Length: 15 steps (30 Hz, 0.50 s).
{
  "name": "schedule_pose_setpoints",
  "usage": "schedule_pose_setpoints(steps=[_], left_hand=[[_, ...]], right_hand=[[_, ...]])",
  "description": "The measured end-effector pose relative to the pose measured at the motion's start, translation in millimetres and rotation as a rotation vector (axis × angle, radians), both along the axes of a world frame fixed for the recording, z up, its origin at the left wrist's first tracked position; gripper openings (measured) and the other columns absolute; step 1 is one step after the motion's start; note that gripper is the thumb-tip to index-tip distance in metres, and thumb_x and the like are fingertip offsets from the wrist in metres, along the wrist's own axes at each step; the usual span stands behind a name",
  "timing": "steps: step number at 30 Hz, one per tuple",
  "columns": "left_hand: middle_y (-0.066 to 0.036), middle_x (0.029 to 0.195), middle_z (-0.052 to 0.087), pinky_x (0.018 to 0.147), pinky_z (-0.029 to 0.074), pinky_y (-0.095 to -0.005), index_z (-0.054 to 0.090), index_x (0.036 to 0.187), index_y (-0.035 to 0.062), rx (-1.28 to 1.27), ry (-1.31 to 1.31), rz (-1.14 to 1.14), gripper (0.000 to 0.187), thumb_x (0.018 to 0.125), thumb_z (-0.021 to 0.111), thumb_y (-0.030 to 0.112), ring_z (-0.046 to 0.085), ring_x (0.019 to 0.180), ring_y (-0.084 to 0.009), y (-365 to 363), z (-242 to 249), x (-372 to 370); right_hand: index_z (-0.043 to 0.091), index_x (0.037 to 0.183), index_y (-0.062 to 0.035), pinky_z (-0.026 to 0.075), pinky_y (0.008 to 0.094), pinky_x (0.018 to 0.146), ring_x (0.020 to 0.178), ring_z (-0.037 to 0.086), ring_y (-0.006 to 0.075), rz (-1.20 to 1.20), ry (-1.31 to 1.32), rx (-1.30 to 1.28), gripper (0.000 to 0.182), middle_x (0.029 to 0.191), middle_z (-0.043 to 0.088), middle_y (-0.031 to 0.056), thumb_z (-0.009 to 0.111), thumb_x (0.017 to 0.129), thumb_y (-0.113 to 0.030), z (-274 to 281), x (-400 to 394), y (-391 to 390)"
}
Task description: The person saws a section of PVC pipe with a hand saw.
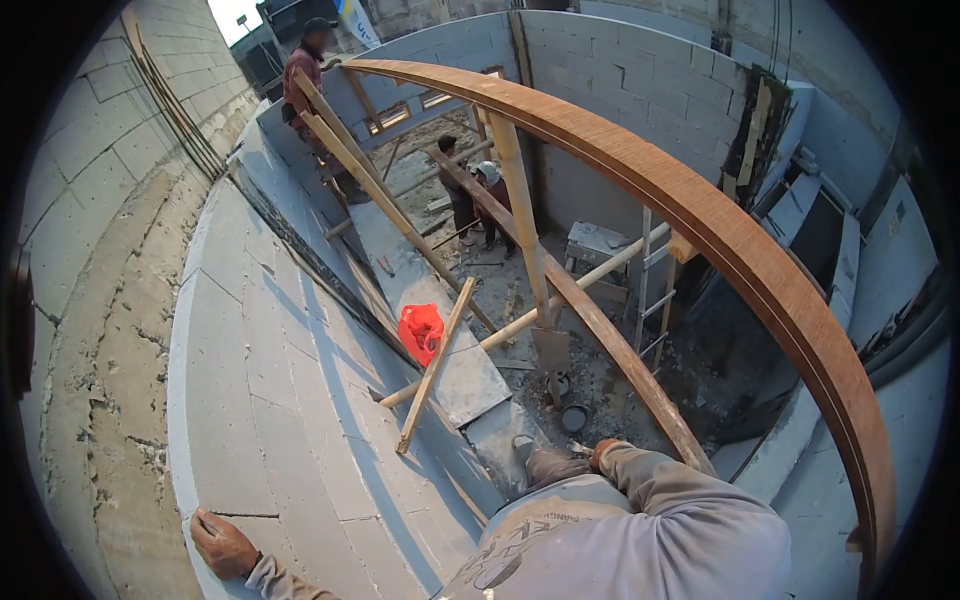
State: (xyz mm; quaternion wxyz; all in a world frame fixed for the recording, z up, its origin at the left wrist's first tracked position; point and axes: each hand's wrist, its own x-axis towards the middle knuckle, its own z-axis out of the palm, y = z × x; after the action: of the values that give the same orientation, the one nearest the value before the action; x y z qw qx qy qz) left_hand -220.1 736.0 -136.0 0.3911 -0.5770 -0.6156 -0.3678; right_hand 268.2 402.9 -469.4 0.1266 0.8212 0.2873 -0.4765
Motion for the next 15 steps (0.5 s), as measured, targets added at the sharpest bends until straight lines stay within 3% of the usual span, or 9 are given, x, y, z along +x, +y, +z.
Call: schedule_pose_setpoints(steps=[4,7,8,10,15], left_hand=[[-0.003,0.089,0.070,0.067,0.053,-0.0327,0.068,0.094,0.0094,-0.013,0.010,-0.124,0.019,0.094,0.059,0.027,0.067,0.079,-0.0224,-25,25,27],[-0.004,0.090,0.070,0.068,0.052,-0.0329,0.067,0.095,0.0090,-0.002,-0.007,-0.207,0.019,0.094,0.059,0.027,0.067,0.080,-0.0229,-32,31,44],[-0.004,0.090,0.069,0.068,0.052,-0.0330,0.067,0.095,0.0089,-0.003,-0.019,-0.233,0.019,0.094,0.059,0.027,0.067,0.080,-0.0230,-29,30,51],[-0.005,0.091,0.069,0.068,0.052,-0.0331,0.067,0.096,0.0086,-0.021,-0.040,-0.278,0.020,0.094,0.059,0.027,0.066,0.081,-0.0233,-21,22,65],[-0.006,0.093,0.068,0.070,0.052,-0.0335,0.066,0.098,0.0079,-0.134,-0.135,-0.358,0.020,0.094,0.060,0.027,0.066,0.083,-0.0241,28,-28,101]], right_hand=[[0.069,0.111,-0.0074,0.048,0.0459,0.090,0.109,0.061,0.0354,0.098,-0.034,-0.062,0.044,0.117,0.064,0.0178,0.054,0.086,-0.041,-61,19,-2],[0.069,0.110,-0.0089,0.048,0.0454,0.089,0.108,0.061,0.0349,0.253,0.005,-0.052,0.043,0.116,0.065,0.0171,0.054,0.086,-0.041,-42,30,3],[0.069,0.110,-0.0089,0.048,0.0454,0.089,0.108,0.061,0.0349,0.246,0.004,-0.066,0.043,0.116,0.065,0.0171,0.054,0.086,-0.041,-30,34,7],[0.069,0.110,-0.0096,0.048,0.0446,0.090,0.108,0.062,0.0344,-0.091,-0.025,-0.111,0.044,0.114,0.066,0.0168,0.054,0.086,-0.043,-12,38,22],[0.069,0.111,-0.0091,0.048,0.0453,0.091,0.108,0.062,0.0353,0.048,-0.009,-0.185,0.045,0.113,0.066,0.0174,0.055,0.084,-0.043,-32,81,61]])
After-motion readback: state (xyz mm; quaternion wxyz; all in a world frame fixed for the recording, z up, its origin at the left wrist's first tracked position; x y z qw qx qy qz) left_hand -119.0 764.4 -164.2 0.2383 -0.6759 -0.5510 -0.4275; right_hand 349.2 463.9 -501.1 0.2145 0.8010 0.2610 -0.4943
